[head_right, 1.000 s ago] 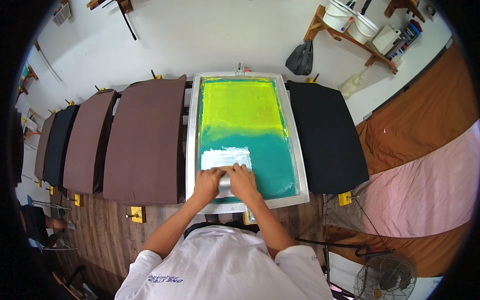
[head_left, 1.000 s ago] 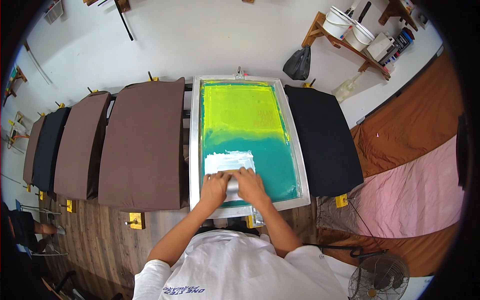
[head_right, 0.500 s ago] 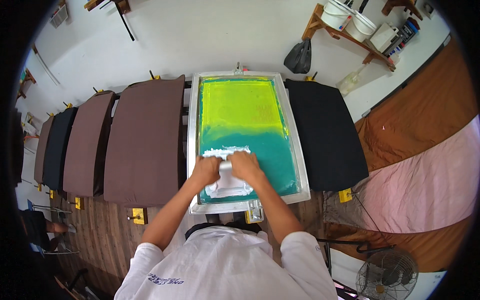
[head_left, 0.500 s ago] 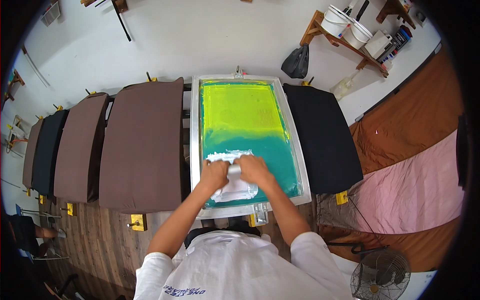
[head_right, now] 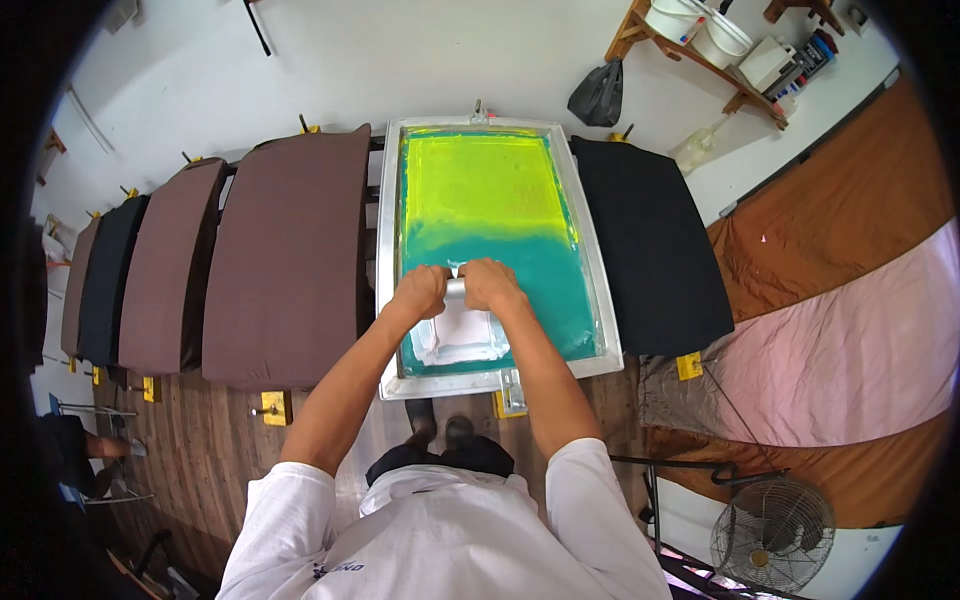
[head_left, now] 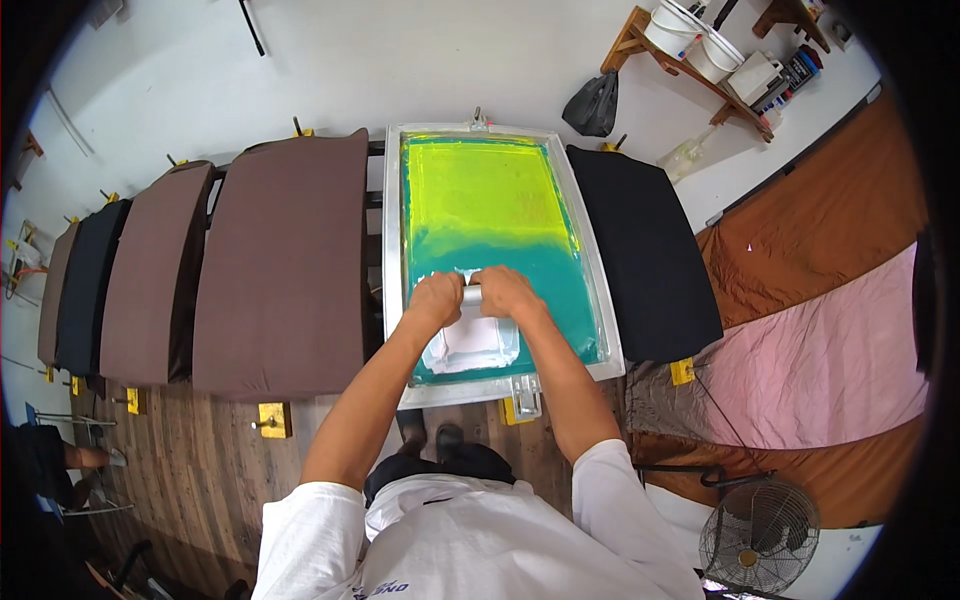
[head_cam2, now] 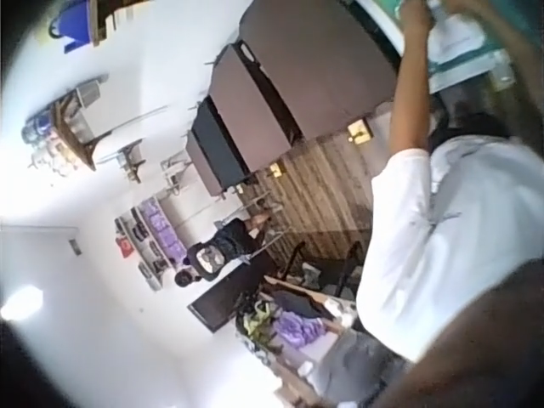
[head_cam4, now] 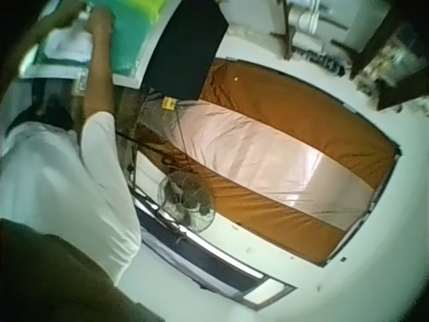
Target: Spreading white ink onto a screen printing frame using a squeegee.
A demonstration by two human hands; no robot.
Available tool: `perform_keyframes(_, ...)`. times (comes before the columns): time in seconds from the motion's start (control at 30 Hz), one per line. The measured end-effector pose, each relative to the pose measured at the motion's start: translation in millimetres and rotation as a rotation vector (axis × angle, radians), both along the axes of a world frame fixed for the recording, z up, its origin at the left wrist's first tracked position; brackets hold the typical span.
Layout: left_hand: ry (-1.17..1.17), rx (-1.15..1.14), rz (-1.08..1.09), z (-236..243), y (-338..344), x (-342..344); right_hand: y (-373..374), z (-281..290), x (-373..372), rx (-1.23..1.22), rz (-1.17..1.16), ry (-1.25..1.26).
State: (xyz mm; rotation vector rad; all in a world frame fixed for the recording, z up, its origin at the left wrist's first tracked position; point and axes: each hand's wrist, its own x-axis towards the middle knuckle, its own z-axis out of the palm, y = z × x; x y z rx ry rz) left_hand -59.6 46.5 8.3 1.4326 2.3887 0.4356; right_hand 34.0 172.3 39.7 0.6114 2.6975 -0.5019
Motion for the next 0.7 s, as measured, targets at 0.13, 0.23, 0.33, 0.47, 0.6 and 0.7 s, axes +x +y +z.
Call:
perform_keyframes(0.13,0.099,0.025,0.006,0.3,-9.3,17.9,-11.1,-6.5,17.8,0.022,-0.017,0.087)
perform_keyframes(0.23,0.116,0.018,0.028,-1.0,-21.9,34.2,-25.2,-3.3,31.3,0.047,-0.009,0.099)
perform_keyframes(0.33,0.113,0.030,0.031,1.6,-32.1,51.0,-34.8,-6.0,46.2,0.079,-0.006,0.078)
perform_keyframes(0.47,0.128,0.035,0.051,-1.9,-46.3,71.1,-49.1,-6.7,67.3,0.071,-0.011,0.088)
perform_keyframes(0.6,0.124,0.008,0.016,0.2,-58.7,88.3,-62.4,-3.9,86.1,0.023,-0.033,0.066)
perform_keyframes(0.7,0.135,0.089,0.041,-10.3,-70.0,94.6,-72.8,-9.4,94.0,0.050,-0.027,0.089)
